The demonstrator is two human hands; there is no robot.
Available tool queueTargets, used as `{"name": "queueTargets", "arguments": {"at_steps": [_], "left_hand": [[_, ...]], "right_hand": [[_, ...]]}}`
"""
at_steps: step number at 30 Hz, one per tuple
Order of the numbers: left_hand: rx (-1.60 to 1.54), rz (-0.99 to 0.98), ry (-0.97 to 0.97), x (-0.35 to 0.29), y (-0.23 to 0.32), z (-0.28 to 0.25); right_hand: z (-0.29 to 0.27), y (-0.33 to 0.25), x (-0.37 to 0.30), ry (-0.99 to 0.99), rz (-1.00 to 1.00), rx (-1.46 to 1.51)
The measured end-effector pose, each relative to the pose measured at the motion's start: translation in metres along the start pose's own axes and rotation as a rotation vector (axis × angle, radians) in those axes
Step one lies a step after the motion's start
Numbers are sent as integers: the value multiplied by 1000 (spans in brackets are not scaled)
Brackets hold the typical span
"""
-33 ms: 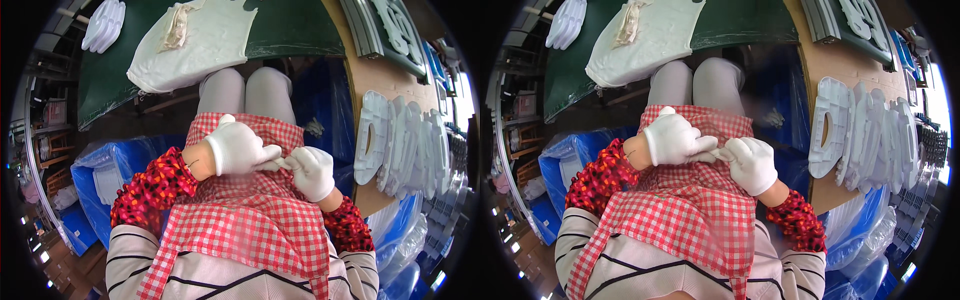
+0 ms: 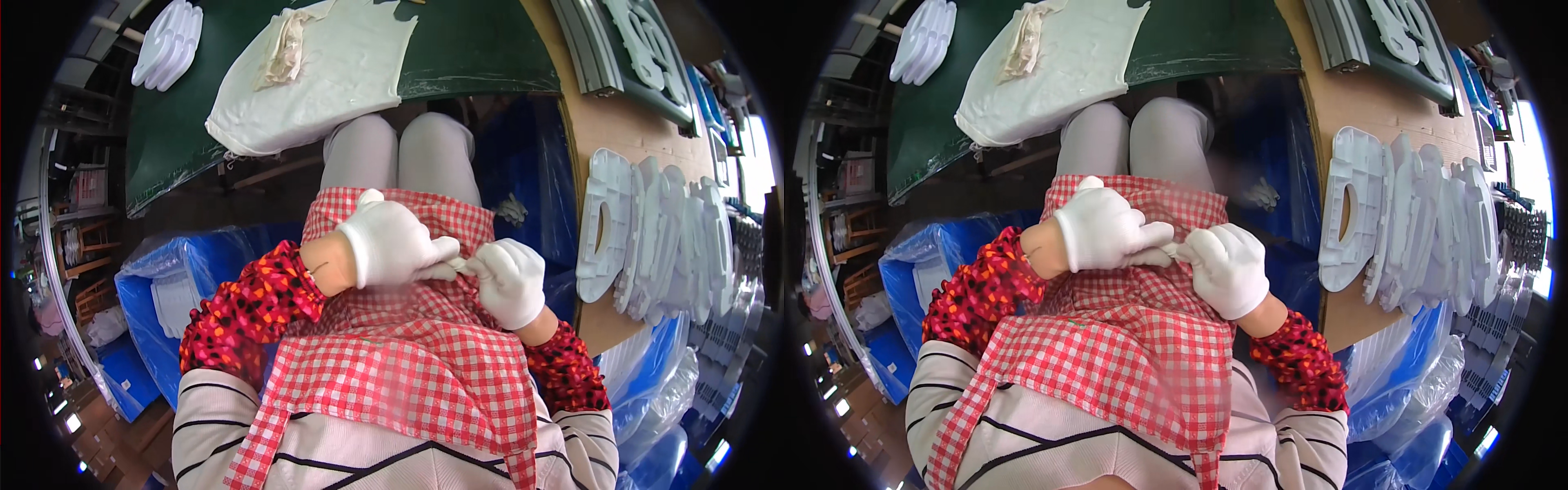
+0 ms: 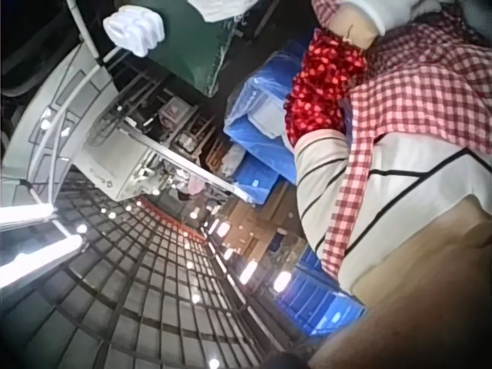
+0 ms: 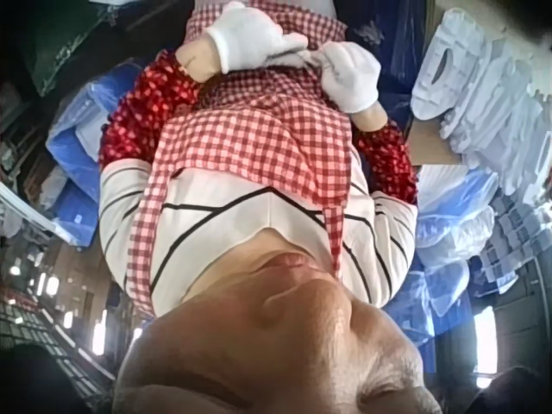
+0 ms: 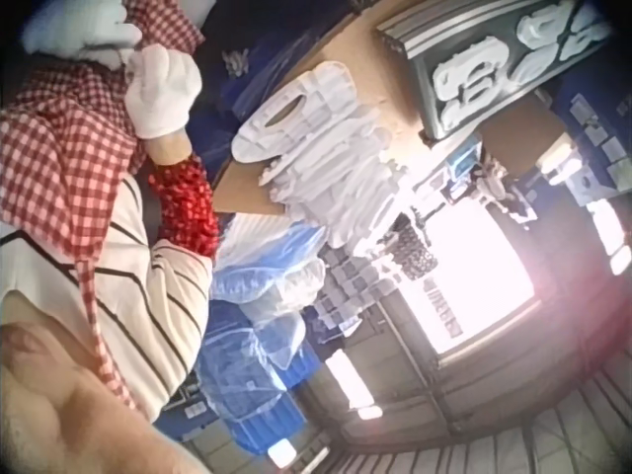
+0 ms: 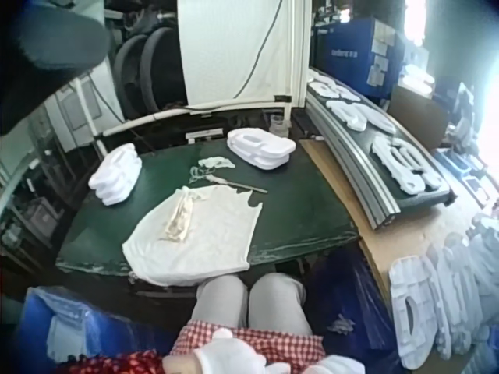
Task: Manually assembling and connecting small white plastic components and organizing them into stacks at an assembly station.
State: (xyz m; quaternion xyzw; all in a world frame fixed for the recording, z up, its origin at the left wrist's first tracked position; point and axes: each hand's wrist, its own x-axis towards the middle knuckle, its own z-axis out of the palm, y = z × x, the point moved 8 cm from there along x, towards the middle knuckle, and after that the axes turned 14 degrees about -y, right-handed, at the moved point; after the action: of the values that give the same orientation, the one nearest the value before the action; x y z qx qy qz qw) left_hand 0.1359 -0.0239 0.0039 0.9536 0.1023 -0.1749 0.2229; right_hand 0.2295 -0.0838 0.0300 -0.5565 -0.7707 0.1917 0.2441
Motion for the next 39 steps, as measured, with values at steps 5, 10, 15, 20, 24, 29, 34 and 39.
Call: {"name": "queueTargets", "arguments": {"at_steps": [5, 10, 15, 20, 24, 29, 34, 39], "left_hand": [[-150, 104, -67, 21, 4, 22], [-228, 121, -172, 29, 8, 37], [-223, 154, -138, 26, 3, 40], [-93, 166, 12, 22, 0, 29], [10, 210, 199, 12, 10, 16], [121, 239, 412, 2, 13, 14], [220, 269, 286, 6, 12, 19], [200, 218, 158, 11, 8, 9]], "right_hand": [[-20, -27, -10, 156, -175, -124], [-12, -11, -16, 114, -106, 10], [-1, 9, -13, 51, 60, 61], [24, 35, -16, -198, 389, 422], [23, 35, -24, -127, 470, 494], [42, 44, -37, -133, 646, 805], [66, 39, -52, -92, 938, 1550], [71, 51, -46, -165, 817, 1565]]}}
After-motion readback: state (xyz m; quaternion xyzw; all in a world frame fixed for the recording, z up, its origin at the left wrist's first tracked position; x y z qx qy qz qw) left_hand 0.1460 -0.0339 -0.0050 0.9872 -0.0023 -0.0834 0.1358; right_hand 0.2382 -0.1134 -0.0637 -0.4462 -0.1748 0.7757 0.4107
